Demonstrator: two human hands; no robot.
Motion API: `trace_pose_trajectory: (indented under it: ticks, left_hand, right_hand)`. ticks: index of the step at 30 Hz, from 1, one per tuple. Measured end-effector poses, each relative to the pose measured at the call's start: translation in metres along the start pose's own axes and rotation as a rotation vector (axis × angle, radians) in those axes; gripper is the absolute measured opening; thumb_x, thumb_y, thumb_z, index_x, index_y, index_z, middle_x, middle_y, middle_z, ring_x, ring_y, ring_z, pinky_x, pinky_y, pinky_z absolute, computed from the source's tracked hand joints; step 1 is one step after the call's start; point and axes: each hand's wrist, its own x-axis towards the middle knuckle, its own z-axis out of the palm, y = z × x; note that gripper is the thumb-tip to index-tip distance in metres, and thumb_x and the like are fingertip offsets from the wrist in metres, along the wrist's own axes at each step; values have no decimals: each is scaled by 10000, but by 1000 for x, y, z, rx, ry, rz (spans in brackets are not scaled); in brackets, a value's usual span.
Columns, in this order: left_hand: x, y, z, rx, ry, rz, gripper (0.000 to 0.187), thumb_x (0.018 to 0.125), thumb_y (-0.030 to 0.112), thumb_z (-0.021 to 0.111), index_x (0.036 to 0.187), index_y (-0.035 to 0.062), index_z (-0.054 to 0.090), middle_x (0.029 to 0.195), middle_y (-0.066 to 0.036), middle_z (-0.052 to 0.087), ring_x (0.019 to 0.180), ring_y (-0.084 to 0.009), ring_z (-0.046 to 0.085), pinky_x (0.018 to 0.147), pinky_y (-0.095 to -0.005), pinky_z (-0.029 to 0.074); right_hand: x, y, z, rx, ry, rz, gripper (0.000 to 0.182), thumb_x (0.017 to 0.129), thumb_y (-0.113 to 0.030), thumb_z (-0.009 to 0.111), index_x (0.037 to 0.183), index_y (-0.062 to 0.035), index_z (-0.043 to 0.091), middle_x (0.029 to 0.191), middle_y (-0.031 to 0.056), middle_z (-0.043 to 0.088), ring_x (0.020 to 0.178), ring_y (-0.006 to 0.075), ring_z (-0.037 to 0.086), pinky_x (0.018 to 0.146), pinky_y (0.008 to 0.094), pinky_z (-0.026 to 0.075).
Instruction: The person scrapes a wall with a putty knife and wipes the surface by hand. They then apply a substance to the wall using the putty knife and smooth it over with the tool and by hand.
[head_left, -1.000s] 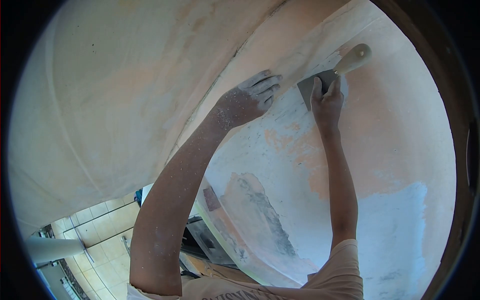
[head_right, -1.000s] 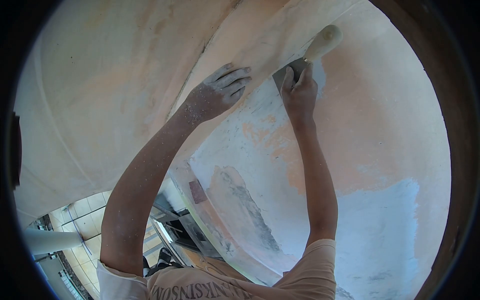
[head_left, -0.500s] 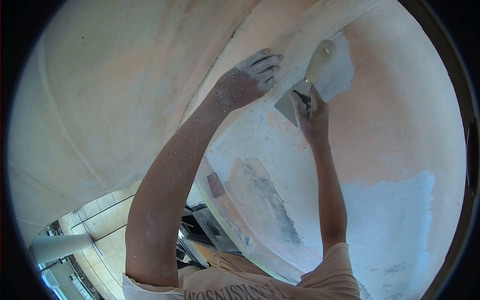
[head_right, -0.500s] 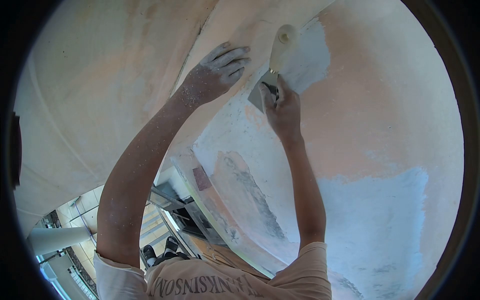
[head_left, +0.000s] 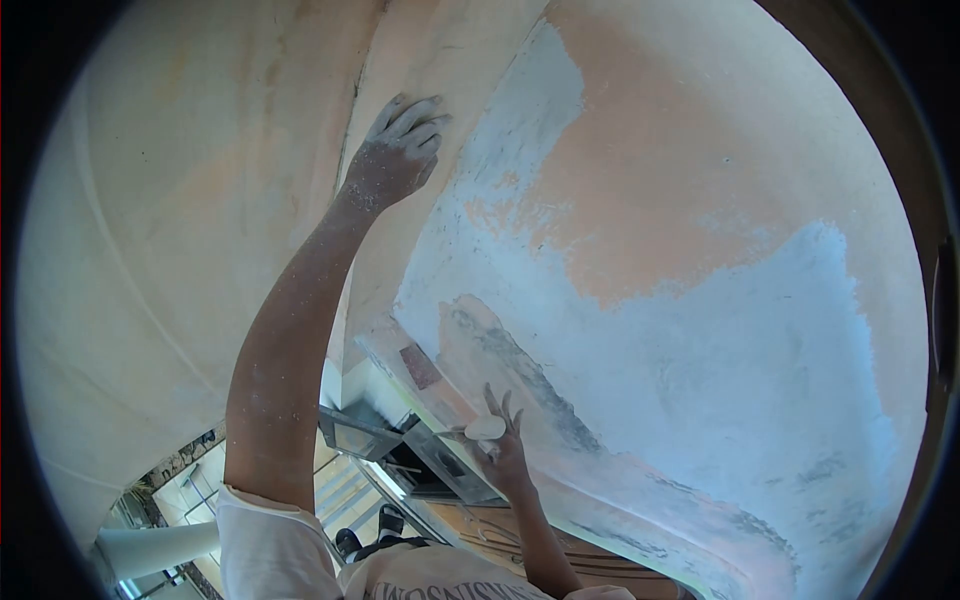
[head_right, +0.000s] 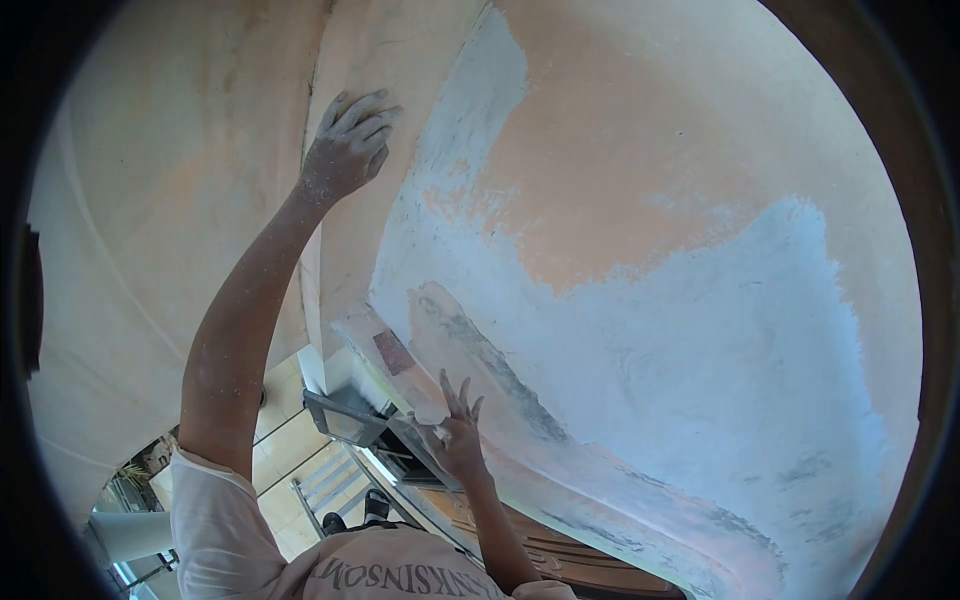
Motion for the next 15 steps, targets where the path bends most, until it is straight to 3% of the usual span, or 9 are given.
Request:
trace_pose_trajectory:
  ticks: [4,7,11,15]
  left_hand:
    - [1,1,-6,6,-89,18,191,733,141,644,907,67,621,1238,-9,552,1309,-183,362,1114,-456,267]
    - [1,8,-18,-28,-230,-10,299,721,204,653,974,50,624,1293,-43,517,1355,-206,296,1132,-500,205]
    - [3,29,-34,18,-448,-110,444,741,258,677,1128,58,595,1386,-71,431,1392,-257,222,1127,-560,140]
    - [-24,65,-30,0,-492,-297,536,774,322,662,1227,62,542,1408,-125,401,1398,-280,201,1119,-585,118]
  right_hand:
    - [-39,-8,-7,-75,-24,66,330,753,-85,690,1043,-241,706,1471,109,345,1387,379,217,1119,554,70]
    - [-57,-6,-15,72,31,111,367,740,-45,671,1070,-203,693,1431,106,404,1337,346,338,1093,531,239]
    - [-65,-24,-47,41,146,53,459,689,72,667,1090,-151,674,1273,156,549,1152,352,545,911,394,492]
    - [-69,-20,-78,-55,371,-48,438,662,49,706,1065,-120,678,1149,139,626,1105,376,573,891,416,505]
